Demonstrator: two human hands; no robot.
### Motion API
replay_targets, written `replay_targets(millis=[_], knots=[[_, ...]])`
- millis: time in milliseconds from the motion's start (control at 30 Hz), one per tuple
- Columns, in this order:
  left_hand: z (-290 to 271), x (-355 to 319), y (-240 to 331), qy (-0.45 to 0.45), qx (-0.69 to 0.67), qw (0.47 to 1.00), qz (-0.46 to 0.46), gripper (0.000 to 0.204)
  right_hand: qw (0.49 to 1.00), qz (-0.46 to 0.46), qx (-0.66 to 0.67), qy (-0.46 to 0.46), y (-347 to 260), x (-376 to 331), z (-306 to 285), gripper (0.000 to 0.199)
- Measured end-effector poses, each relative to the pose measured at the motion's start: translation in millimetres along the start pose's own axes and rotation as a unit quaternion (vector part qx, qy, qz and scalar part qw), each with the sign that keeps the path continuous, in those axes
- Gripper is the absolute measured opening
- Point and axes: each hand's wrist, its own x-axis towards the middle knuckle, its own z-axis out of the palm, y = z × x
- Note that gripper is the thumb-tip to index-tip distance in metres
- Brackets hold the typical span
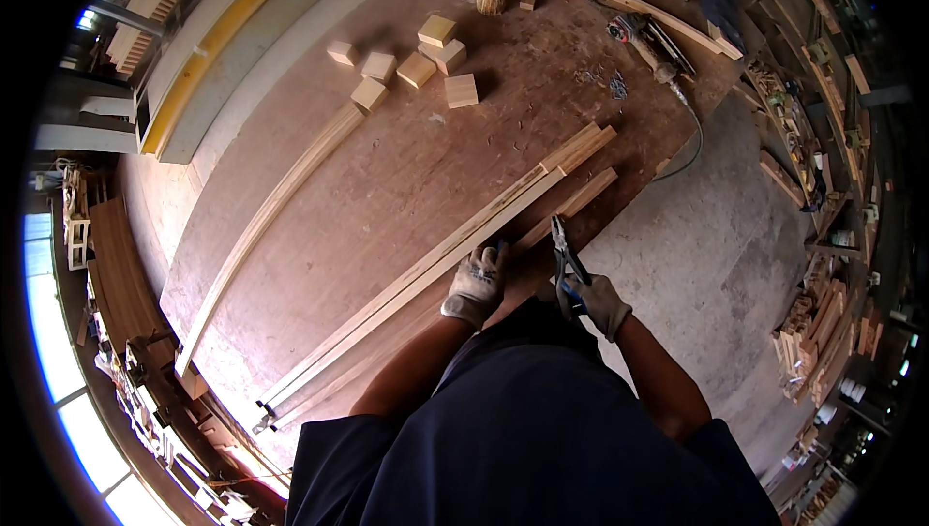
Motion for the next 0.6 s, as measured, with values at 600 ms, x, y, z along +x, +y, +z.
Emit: replay_targets(millis=[600], knots=[[-2.4,-0.9,20.2,-0.072,0.099,0.992,-0.012,0.062,0.831,0.093,0.491,-0.243,31.8,1.9,29.6,0.041]])
